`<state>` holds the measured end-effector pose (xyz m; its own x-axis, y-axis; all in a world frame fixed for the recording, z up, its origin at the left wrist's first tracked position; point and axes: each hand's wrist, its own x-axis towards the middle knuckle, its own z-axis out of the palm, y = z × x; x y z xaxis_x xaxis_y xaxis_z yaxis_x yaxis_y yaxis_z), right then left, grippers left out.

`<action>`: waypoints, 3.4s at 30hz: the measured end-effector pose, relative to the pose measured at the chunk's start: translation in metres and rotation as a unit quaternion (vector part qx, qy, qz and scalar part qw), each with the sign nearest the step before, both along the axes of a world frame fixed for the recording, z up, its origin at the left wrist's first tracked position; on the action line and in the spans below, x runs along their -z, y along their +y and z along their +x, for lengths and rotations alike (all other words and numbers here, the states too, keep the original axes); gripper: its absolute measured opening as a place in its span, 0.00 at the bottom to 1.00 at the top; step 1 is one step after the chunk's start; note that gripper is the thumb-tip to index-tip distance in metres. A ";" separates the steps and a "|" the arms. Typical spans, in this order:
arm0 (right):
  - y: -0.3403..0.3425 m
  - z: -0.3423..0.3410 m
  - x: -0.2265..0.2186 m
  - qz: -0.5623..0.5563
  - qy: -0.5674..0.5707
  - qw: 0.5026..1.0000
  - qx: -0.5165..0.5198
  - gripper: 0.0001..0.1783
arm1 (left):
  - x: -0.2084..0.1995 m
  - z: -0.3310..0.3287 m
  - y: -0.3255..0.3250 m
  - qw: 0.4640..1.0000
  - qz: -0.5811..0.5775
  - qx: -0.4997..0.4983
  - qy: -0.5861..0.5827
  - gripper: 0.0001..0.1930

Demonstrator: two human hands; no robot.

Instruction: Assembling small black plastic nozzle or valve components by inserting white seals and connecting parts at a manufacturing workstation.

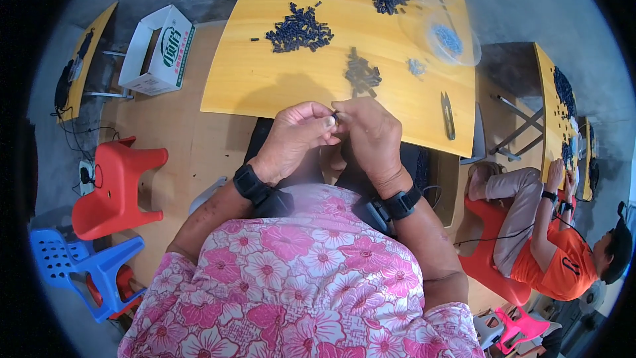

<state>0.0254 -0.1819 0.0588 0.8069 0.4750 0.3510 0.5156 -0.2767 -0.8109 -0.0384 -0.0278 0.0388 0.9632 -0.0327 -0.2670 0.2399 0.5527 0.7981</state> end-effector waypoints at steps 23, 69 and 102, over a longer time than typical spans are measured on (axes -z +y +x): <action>-0.003 0.006 0.007 0.095 0.163 0.980 -0.061 0.14 | -0.004 0.004 0.014 0.997 0.054 0.042 0.019 0.14; 0.029 0.041 0.013 0.099 0.206 0.973 -0.036 0.14 | 0.022 0.028 0.039 0.864 0.484 -0.029 -0.134 0.05; 0.102 0.051 0.041 -0.028 -0.003 0.985 -0.171 0.38 | 0.063 0.030 0.041 0.809 0.561 -0.057 -0.169 0.13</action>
<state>0.0764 -0.0802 0.0182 0.5939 0.7380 0.3204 0.5915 -0.1306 -0.7957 -0.0089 0.0130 -0.0246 0.9672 0.1407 0.2117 -0.0984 -0.5606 0.8222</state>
